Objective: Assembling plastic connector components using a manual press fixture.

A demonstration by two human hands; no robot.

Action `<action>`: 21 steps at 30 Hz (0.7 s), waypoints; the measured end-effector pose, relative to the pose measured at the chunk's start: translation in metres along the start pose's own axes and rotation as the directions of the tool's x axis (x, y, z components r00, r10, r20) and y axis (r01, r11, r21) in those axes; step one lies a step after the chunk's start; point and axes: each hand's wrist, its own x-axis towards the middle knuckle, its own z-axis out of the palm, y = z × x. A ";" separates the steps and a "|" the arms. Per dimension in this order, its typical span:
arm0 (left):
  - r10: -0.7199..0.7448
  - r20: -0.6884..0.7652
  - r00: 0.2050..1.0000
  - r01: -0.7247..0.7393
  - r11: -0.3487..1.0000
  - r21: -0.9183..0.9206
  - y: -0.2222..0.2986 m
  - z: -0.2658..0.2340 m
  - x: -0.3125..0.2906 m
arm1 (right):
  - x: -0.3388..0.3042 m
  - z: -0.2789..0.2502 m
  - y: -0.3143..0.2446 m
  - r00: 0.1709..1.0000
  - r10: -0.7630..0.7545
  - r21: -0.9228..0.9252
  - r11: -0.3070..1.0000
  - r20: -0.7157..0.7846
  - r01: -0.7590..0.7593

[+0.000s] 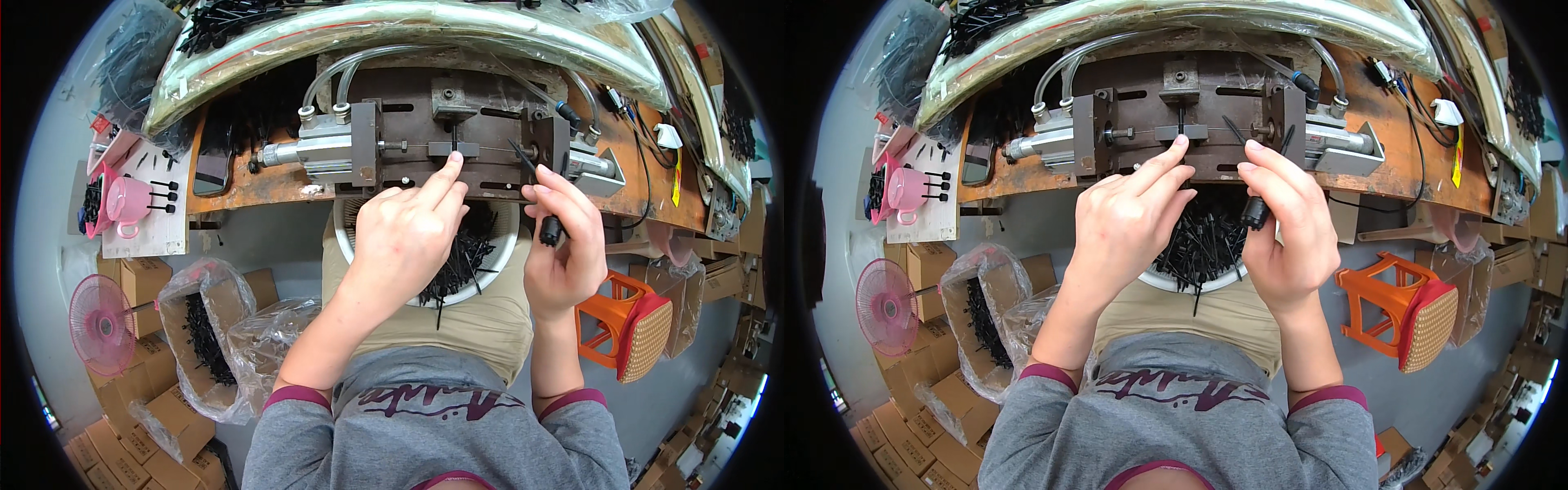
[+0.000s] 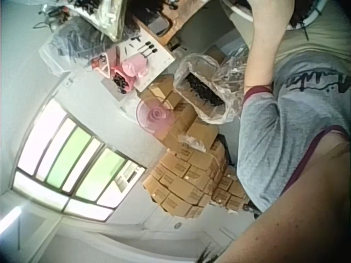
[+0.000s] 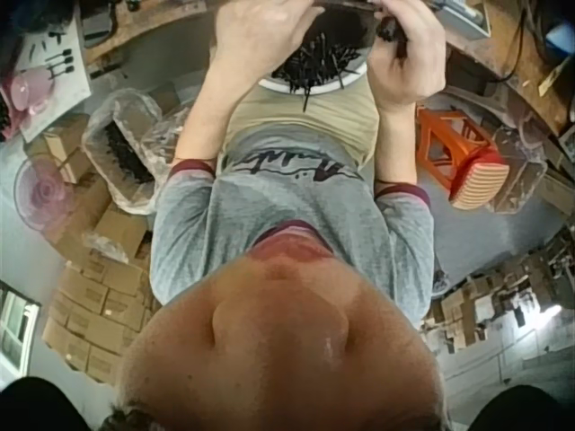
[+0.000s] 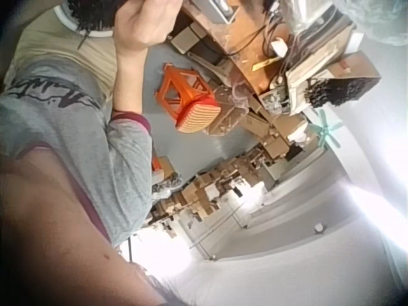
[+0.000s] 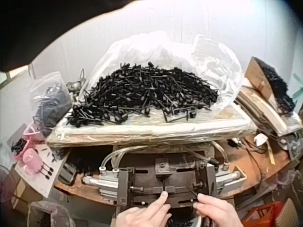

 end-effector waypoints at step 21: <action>-0.006 -0.034 0.999 0.007 0.999 0.031 0.001 0.005 -0.007 | -0.001 0.005 0.004 0.997 -0.074 -0.010 0.997 -0.012 0.074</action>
